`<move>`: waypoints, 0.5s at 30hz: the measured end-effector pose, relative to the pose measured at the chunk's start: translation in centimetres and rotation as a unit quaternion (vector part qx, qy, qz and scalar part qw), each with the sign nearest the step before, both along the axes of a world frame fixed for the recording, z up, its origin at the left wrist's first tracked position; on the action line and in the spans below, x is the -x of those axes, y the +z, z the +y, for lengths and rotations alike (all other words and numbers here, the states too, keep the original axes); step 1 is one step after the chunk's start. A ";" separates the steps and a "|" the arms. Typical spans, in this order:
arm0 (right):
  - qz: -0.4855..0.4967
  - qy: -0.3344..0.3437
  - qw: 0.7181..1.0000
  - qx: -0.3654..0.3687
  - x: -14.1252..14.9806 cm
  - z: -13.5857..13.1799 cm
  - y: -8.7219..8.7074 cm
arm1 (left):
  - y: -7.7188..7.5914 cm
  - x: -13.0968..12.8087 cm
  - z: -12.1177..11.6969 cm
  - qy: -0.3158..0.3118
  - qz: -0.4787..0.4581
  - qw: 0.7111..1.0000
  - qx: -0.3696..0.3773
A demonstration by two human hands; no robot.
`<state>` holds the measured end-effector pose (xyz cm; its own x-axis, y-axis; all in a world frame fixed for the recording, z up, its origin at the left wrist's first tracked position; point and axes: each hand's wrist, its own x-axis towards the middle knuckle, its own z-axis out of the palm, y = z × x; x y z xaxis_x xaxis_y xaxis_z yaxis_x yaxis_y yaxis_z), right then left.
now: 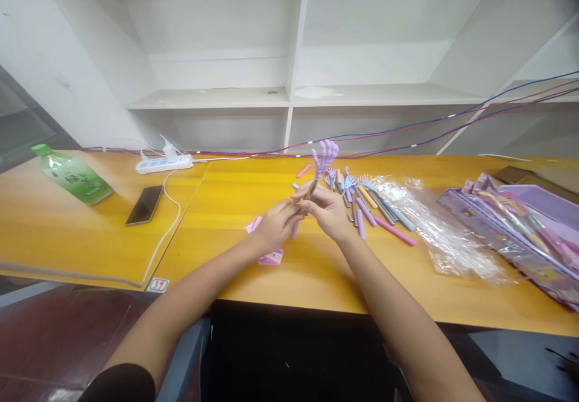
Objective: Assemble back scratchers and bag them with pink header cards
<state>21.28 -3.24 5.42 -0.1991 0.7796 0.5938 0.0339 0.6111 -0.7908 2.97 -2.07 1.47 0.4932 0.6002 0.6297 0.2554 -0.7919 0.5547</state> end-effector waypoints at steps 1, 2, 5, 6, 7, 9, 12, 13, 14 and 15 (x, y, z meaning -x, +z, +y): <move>0.001 -0.006 1.000 0.002 -0.1 -0.2 0.2 | 0.0 -0.2 -0.1 -0.003 -0.001 1.000 0.008; 0.004 -0.008 1.000 0.008 -0.1 -0.4 0.3 | -0.1 -0.3 -0.2 -0.004 0.000 1.000 0.021; 0.018 -0.007 0.999 0.041 -0.2 -0.7 0.2 | -0.6 -0.2 -0.4 -0.019 0.034 0.996 0.083; 0.025 -0.009 0.999 0.047 -0.2 -0.7 0.1 | -0.8 0.0 -0.4 -0.030 0.054 0.993 0.102; 0.034 -0.011 0.998 0.052 -0.2 -0.6 -0.1 | -1.0 0.2 -0.4 -0.041 0.076 0.989 0.116; 0.058 -0.011 0.996 0.061 -0.4 -0.3 -0.5 | -1.1 0.5 -0.2 -0.046 0.105 0.985 0.126; 0.120 -0.005 0.991 0.066 -1.0 0.6 -1.0 | -0.8 1.1 0.0 -0.019 0.089 0.989 0.119; 0.142 -0.010 0.988 0.062 -1.3 0.9 -1.1 | -0.6 1.3 0.1 -0.005 0.072 0.991 0.117; 0.159 -0.019 0.985 0.060 -1.5 1.3 -1.3 | -0.4 1.6 0.2 0.009 0.053 0.992 0.112; 0.170 -0.034 0.983 0.060 -1.8 1.6 -1.5 | -0.3 1.8 0.3 0.025 0.036 0.993 0.106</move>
<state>23.07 -1.60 3.94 0.0501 0.8526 0.5201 -0.2084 0.5182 -0.8295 1.15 -1.80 1.21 0.4993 0.7401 0.4505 0.3360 -0.6447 0.6867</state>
